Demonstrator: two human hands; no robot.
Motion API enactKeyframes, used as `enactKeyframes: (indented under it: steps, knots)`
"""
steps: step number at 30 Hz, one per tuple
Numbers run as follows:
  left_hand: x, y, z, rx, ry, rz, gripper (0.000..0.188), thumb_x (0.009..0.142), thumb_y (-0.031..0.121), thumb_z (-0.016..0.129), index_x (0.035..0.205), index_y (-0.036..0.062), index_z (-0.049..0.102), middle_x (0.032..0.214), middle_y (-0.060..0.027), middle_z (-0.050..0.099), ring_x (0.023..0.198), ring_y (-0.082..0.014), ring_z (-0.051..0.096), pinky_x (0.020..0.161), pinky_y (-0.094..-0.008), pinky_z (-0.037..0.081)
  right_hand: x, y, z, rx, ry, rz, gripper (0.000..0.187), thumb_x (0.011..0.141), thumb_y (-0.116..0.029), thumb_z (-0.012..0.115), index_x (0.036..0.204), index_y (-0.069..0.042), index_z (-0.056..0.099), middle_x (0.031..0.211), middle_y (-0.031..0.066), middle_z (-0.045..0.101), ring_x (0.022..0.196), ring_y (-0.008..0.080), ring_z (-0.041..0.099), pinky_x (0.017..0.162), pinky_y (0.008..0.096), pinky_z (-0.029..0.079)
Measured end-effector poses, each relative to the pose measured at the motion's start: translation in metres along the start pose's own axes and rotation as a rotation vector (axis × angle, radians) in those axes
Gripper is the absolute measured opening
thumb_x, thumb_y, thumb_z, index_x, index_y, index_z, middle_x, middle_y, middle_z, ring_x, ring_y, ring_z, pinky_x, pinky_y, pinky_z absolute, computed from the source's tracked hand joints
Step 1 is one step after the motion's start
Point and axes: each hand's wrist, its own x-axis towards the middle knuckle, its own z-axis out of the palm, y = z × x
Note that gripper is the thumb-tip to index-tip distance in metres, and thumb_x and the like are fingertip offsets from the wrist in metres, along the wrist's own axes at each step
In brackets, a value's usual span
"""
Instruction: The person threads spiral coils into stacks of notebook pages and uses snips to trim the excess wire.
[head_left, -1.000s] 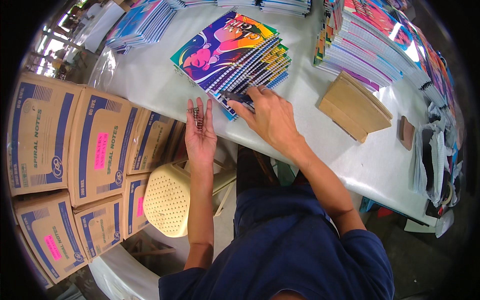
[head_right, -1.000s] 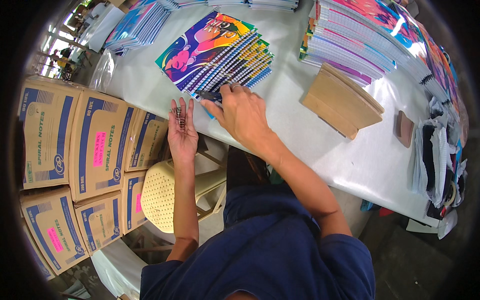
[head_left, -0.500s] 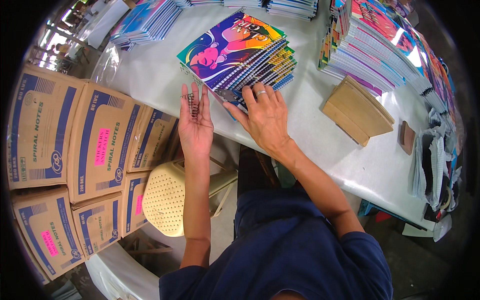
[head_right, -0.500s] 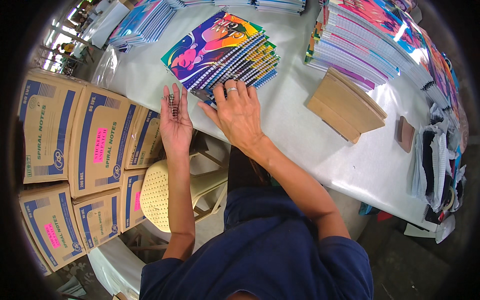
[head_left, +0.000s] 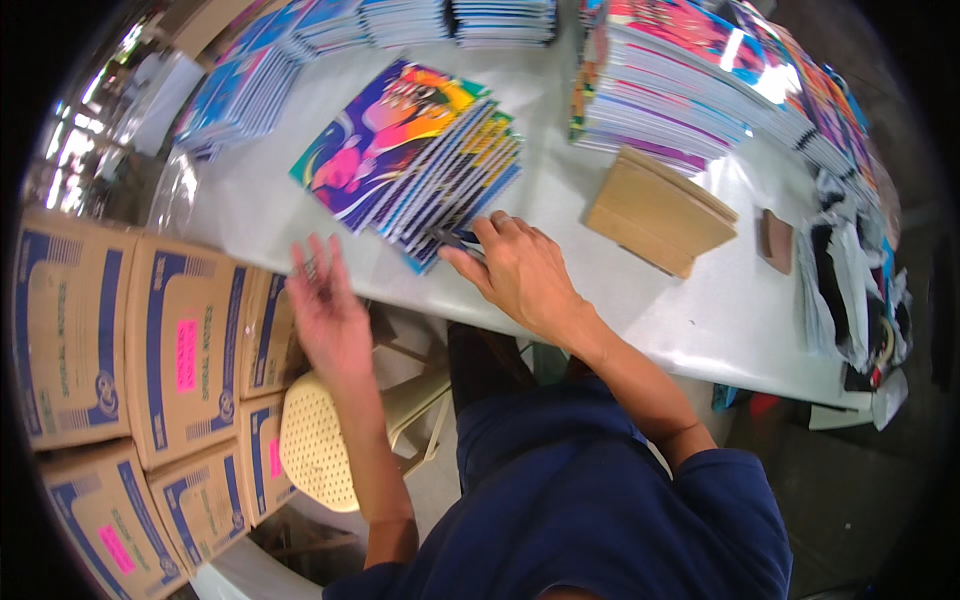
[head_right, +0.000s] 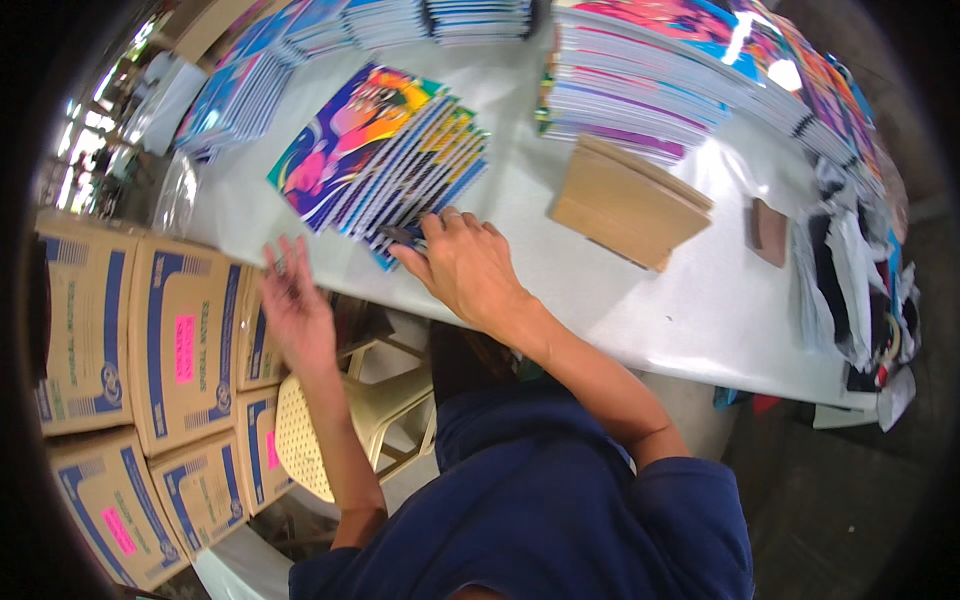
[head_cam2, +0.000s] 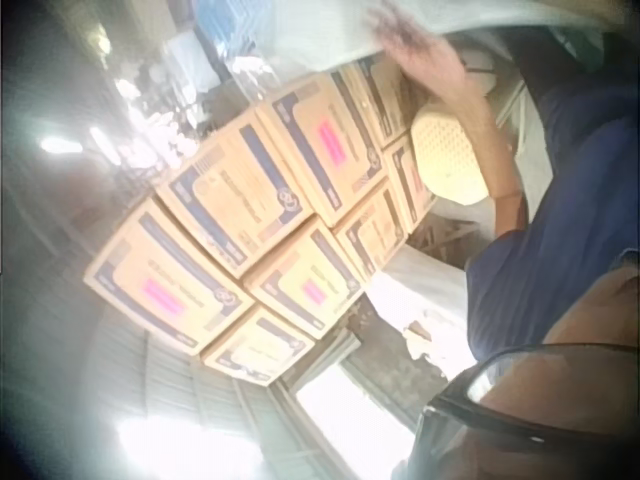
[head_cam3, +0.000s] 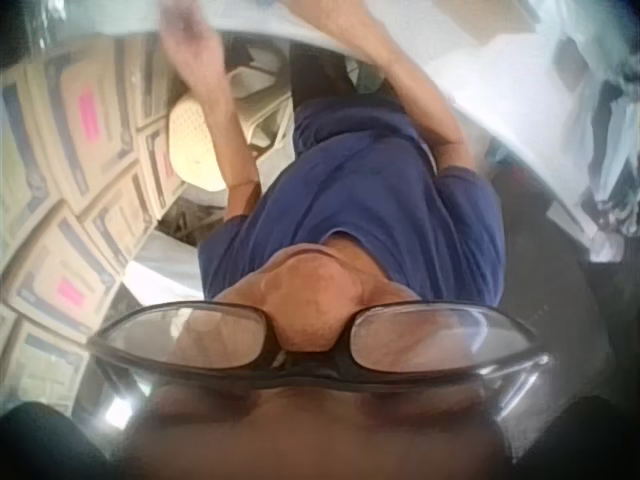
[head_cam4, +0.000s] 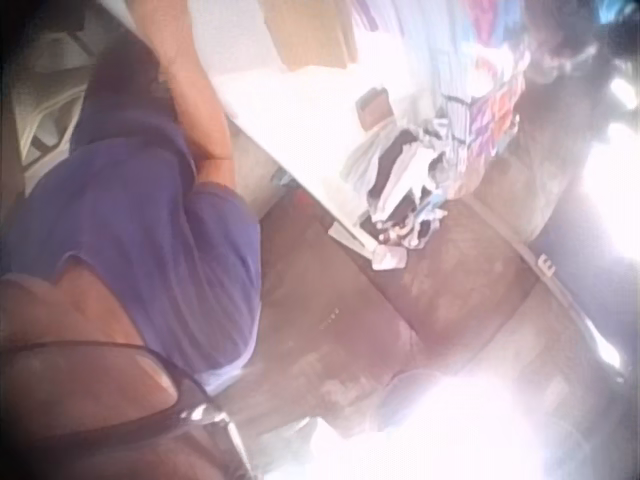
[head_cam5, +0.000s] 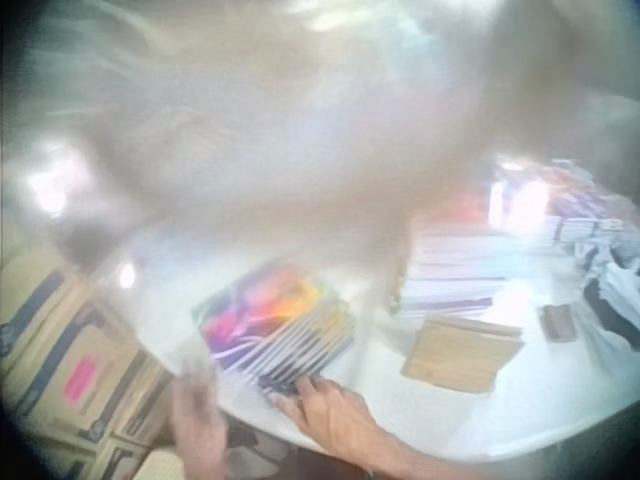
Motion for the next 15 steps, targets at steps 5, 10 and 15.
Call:
enactKeyframes:
  steps: [5, 10, 15]
  knots:
    - [-0.041, -0.023, 0.040, -0.166, 0.065, -0.187, 0.048, 0.101, 0.023, 0.044, 0.144, 0.0046, 0.031, 0.150, -0.0121, 0.031, 0.140, -0.0320, 0.026, 0.117, -0.0405, 0.029, -0.038, 0.077, -0.007, -0.302, 0.205, -0.050, 0.038, 0.083, -0.031, 0.067, 0.103, 0.001, 0.060, 0.104, 0.0184, 0.058, 0.105, 0.0342, 0.054, 0.090, 0.0475, 0.043]
    - [-0.051, -0.091, 0.086, 0.071, -0.041, -0.354, 0.051, 0.102, 0.023, 0.043, 0.147, 0.0048, 0.026, 0.151, -0.0128, 0.030, 0.141, -0.0308, 0.027, 0.115, -0.0406, 0.031, -0.057, 0.049, -0.031, 0.805, 0.244, 0.157, 0.049, 0.094, -0.040, 0.052, 0.125, -0.002, 0.052, 0.124, 0.0158, 0.052, 0.115, 0.0293, 0.052, 0.102, 0.0423, 0.040]
    - [-0.070, -0.190, 0.102, 1.363, -0.923, 0.109, 0.043, 0.096, 0.017, 0.054, 0.136, 0.0021, 0.049, 0.149, -0.0140, 0.036, 0.139, -0.0293, 0.032, 0.108, -0.0391, 0.035, -0.075, 0.041, -0.084, 2.075, 0.368, 0.411, 0.052, 0.102, -0.046, 0.030, 0.122, -0.005, 0.054, 0.115, 0.0085, 0.057, 0.111, 0.0195, 0.054, 0.097, 0.0328, 0.043]
